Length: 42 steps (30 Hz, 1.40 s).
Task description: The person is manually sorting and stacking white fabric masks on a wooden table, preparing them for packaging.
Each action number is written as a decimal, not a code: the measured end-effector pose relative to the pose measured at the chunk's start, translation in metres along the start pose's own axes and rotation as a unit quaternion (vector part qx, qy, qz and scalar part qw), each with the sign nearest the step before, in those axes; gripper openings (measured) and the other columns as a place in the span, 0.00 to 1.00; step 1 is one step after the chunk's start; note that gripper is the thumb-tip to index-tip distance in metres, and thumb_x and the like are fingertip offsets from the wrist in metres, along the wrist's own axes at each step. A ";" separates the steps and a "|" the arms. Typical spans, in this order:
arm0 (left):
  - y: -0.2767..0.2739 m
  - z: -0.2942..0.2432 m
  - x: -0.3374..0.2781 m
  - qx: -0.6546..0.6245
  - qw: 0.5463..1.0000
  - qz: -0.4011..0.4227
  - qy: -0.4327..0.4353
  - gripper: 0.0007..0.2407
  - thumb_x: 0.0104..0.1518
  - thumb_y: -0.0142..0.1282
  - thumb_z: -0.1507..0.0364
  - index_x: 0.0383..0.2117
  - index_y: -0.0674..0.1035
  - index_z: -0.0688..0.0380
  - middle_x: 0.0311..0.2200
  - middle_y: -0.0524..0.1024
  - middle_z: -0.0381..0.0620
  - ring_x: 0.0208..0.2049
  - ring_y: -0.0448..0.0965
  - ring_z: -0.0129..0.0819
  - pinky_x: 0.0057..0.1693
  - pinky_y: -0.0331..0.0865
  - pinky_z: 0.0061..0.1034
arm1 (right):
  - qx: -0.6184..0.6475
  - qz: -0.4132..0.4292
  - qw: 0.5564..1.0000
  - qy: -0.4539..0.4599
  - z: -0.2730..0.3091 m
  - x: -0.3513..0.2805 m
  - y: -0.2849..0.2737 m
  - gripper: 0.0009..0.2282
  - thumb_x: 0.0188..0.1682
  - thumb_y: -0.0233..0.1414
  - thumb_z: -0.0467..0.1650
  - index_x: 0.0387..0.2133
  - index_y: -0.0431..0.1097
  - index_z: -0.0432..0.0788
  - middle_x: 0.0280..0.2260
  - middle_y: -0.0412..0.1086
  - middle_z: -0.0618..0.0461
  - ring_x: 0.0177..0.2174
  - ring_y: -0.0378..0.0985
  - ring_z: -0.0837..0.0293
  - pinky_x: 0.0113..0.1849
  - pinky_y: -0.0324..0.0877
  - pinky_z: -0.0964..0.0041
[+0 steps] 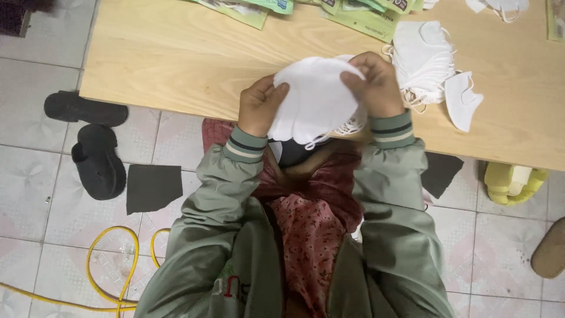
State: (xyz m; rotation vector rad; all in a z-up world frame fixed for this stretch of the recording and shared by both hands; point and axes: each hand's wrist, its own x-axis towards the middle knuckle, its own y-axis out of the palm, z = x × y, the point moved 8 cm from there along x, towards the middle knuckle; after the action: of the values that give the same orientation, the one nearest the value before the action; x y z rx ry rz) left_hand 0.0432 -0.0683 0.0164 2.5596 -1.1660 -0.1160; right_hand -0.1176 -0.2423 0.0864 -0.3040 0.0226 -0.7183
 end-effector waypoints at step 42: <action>-0.023 0.015 0.005 -0.036 0.998 -0.051 -0.014 0.12 0.59 0.62 0.75 0.48 0.82 0.63 0.43 0.84 0.53 0.42 0.83 0.32 0.51 0.81 0.27 | -0.479 -0.166 0.859 -0.076 -0.098 0.033 -0.046 0.11 0.33 0.59 0.33 0.31 0.76 0.48 0.29 0.68 0.52 0.34 0.70 0.43 0.32 0.65 0.50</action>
State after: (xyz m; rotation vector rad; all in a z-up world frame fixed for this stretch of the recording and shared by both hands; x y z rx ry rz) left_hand 0.0596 -0.0620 -0.0047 2.5617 -1.0206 -0.2152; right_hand -0.1347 -0.3225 0.0086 -1.3506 0.1861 -0.9871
